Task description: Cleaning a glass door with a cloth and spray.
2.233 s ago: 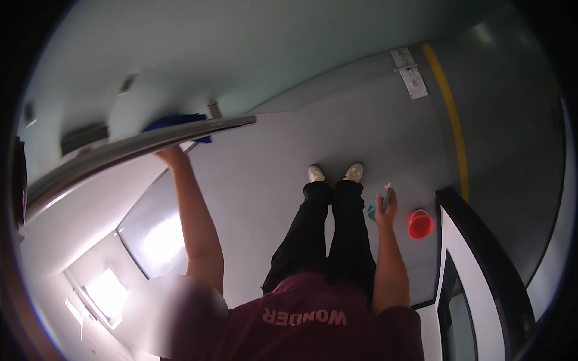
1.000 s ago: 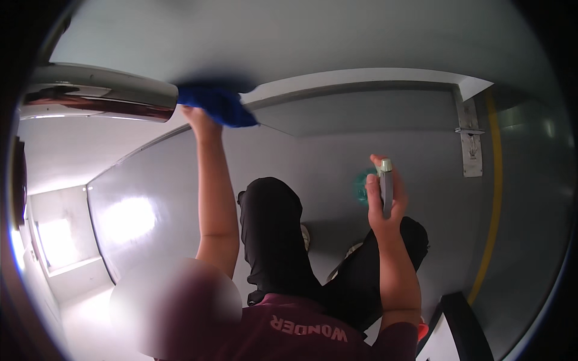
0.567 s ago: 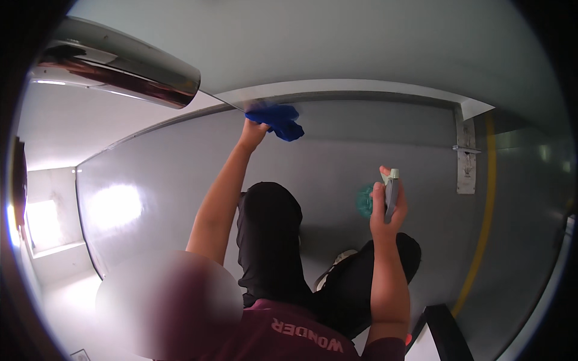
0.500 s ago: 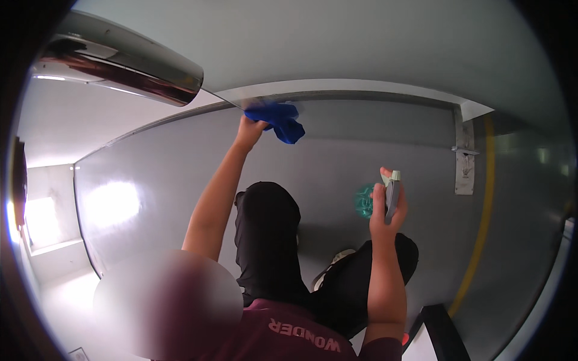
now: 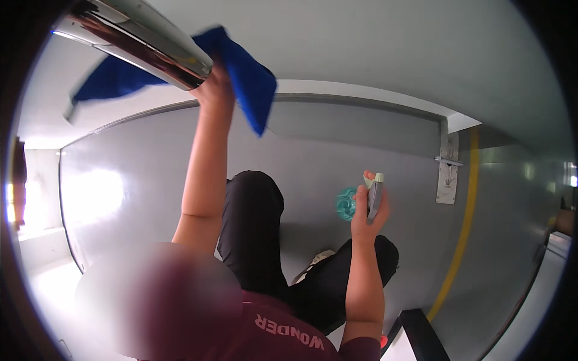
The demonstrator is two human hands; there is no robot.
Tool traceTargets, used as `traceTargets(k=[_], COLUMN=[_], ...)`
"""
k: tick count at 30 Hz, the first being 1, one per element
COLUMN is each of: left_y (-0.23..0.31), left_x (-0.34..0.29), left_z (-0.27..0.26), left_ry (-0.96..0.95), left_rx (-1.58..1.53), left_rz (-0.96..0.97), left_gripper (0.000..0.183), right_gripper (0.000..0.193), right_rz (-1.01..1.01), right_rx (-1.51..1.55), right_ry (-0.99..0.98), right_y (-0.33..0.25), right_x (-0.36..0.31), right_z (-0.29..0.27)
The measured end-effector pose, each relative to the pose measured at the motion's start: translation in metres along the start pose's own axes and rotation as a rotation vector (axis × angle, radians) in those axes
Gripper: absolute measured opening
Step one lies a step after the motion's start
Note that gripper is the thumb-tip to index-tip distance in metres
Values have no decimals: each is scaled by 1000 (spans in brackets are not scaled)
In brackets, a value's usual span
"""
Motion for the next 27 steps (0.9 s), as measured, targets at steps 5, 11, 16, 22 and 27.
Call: traceTargets(k=[5, 11, 16, 22, 27], left_y=[56, 39, 23, 29, 60], left_x=[-64, -283, -312, -118, -7], left_z=[31, 44, 47, 15, 2], left_ry=[-630, -982, -1199, -204, 88], left_rx=[-446, -282, -237, -93, -217], left_rz=[-177, 805, 827, 398, 6], left_gripper=[31, 53, 64, 24, 40], right_gripper=[29, 29, 28, 31, 32], right_rz=[30, 46, 92, 76, 36], right_rx=[-1, -24, -12, -2, 25], right_ry=[30, -9, 33, 57, 114], right_y=[-4, 2, 6, 6, 6], right_x=[-3, -5, -4, -5, -7], right_z=[-4, -4, -9, -1, -2])
Point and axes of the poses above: each hand's wrist, its own x-axis towards the middle knuckle, its own z-axis out of the palm, y = z × x, the point moved 6 cm from there along x, towards the middle knuckle, and after that the axes turned 1 degree about z, right-handed, at the moved point
